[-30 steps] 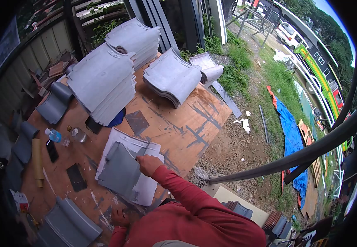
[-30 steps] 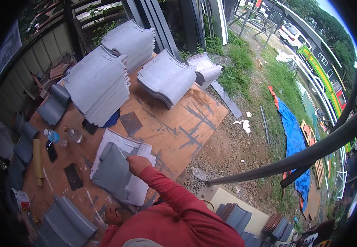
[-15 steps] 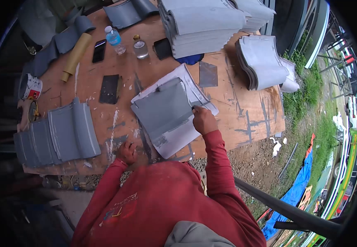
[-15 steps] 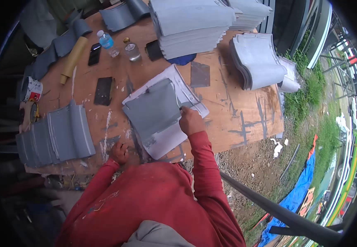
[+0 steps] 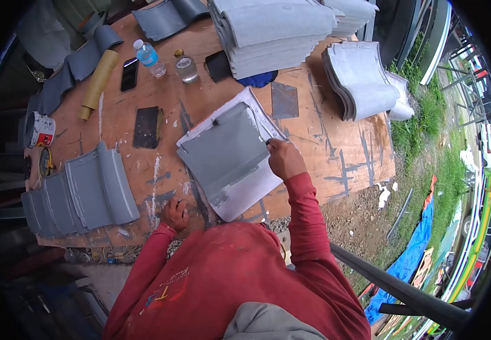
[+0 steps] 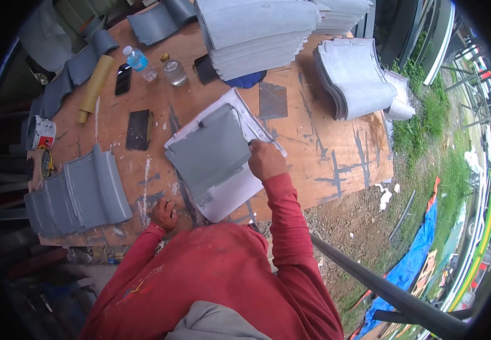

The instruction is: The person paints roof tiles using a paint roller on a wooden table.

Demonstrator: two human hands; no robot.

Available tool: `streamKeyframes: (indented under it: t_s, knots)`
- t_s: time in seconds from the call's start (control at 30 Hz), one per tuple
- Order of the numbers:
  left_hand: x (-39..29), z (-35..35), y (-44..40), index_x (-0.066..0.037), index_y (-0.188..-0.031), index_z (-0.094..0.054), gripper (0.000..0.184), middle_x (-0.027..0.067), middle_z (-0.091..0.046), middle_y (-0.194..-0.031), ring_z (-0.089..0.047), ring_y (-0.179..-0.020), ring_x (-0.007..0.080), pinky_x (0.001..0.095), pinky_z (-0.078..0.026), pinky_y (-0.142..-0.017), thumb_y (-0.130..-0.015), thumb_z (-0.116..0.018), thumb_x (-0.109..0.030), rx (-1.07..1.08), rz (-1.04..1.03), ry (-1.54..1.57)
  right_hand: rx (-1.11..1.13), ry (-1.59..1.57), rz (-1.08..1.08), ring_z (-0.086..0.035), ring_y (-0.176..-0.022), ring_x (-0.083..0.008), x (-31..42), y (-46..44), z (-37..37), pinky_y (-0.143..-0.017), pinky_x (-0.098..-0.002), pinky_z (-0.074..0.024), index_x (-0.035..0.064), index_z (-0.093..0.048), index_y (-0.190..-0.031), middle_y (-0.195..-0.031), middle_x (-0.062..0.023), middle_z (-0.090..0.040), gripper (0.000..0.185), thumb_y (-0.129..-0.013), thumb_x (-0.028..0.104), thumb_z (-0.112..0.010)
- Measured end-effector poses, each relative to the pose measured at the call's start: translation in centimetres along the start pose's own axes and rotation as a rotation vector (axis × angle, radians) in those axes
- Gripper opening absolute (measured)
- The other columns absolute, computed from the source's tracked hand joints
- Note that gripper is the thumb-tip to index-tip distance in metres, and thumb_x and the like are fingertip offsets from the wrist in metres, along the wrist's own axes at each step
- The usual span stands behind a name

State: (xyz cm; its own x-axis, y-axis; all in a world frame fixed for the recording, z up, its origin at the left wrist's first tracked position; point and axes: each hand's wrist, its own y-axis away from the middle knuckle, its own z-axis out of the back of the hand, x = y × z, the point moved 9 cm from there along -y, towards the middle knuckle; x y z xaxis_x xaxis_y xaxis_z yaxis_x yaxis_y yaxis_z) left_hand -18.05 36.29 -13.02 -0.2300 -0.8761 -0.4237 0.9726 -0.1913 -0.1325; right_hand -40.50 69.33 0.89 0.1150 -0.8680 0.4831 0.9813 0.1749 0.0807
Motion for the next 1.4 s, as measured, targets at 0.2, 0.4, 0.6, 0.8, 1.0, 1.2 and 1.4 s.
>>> streamKeyframes:
  t_s: [0.2,0.4,0.6,0.8,1.0,1.2,1.4]
  knots:
    - [0.1,0.2,0.0,-0.006,-0.120,-0.059,0.044,0.0184,-0.054,-0.115,-0.060,-0.103,0.0405,0.0497,-0.053,-0.086,-0.076,-0.065,-0.011,-0.021,-0.024,-0.002,0.173,0.093,-0.034,-0.068,-0.087,-0.0481,-4.5,4.1,3.6,-0.077,-0.0566,-0.0541,0.0061,-0.070,-0.096,-0.086,-0.0265,-0.070,0.019,-0.095,0.021,-0.059]
    - [-0.2,0.7,-0.1,-0.006,-0.119,-0.059,0.043,0.0186,-0.053,-0.114,-0.060,-0.100,0.0404,0.0506,-0.053,-0.084,-0.077,-0.064,-0.012,-0.044,-0.050,-0.004,0.227,0.195,-0.021,-0.069,-0.083,-0.0460,-4.0,5.5,6.1,-0.076,-0.0558,-0.0552,0.0077,-0.070,-0.093,-0.089,-0.0258,-0.069,0.014,-0.091,0.017,-0.060]
    - [-0.3,0.6,-0.2,-0.006,-0.117,-0.060,0.041,0.0188,-0.053,-0.113,-0.060,-0.100,0.0406,0.0505,-0.053,-0.084,-0.077,-0.064,-0.012,-0.042,-0.031,0.002,0.046,0.010,-0.024,-0.068,-0.088,-0.0478,-2.3,-1.4,2.6,-0.081,-0.0558,-0.0542,0.0067,-0.072,-0.095,-0.090,-0.0271,-0.070,0.018,-0.093,0.020,-0.059]
    - [0.0,0.7,-0.2,-0.006,-0.117,-0.060,0.041,0.0186,-0.054,-0.113,-0.061,-0.100,0.0403,0.0496,-0.053,-0.085,-0.077,-0.065,-0.012,-0.043,-0.004,0.036,0.201,0.095,-0.086,-0.069,-0.092,-0.0460,-5.4,3.0,5.0,-0.084,-0.0530,-0.0553,0.0097,-0.076,-0.101,-0.094,-0.0242,-0.072,0.022,-0.094,0.023,-0.060]
    - [0.5,0.5,0.1,-0.006,-0.117,-0.061,0.041,0.0182,-0.054,-0.111,-0.061,-0.099,0.0400,0.0494,-0.053,-0.084,-0.077,-0.065,-0.012,-0.038,-0.003,0.062,0.215,0.127,-0.067,-0.070,-0.091,-0.0445,-5.6,2.3,5.2,-0.083,-0.0516,-0.0557,0.0094,-0.076,-0.099,-0.094,-0.0241,-0.072,0.021,-0.094,0.023,-0.061]
    - [-0.2,0.7,-0.2,-0.006,-0.117,-0.060,0.041,0.0181,-0.054,-0.109,-0.060,-0.097,0.0402,0.0499,-0.053,-0.082,-0.077,-0.065,-0.012,-0.051,-0.019,0.024,0.024,-0.041,-0.005,-0.068,-0.091,-0.0470,-2.4,-2.9,2.8,-0.081,-0.0537,-0.0532,0.0061,-0.074,-0.097,-0.092,-0.0275,-0.070,0.021,-0.096,0.021,-0.058]
    - [0.0,1.2,-0.2,-0.005,-0.115,-0.060,0.040,0.0187,-0.054,-0.107,-0.060,-0.096,0.0408,0.0503,-0.053,-0.081,-0.077,-0.064,-0.012,-0.073,-0.006,0.051,0.266,0.012,-0.093,-0.067,-0.088,-0.0471,-5.7,2.7,6.5,-0.080,-0.0531,-0.0525,0.0044,-0.073,-0.097,-0.091,-0.0262,-0.070,0.022,-0.097,0.020,-0.058]
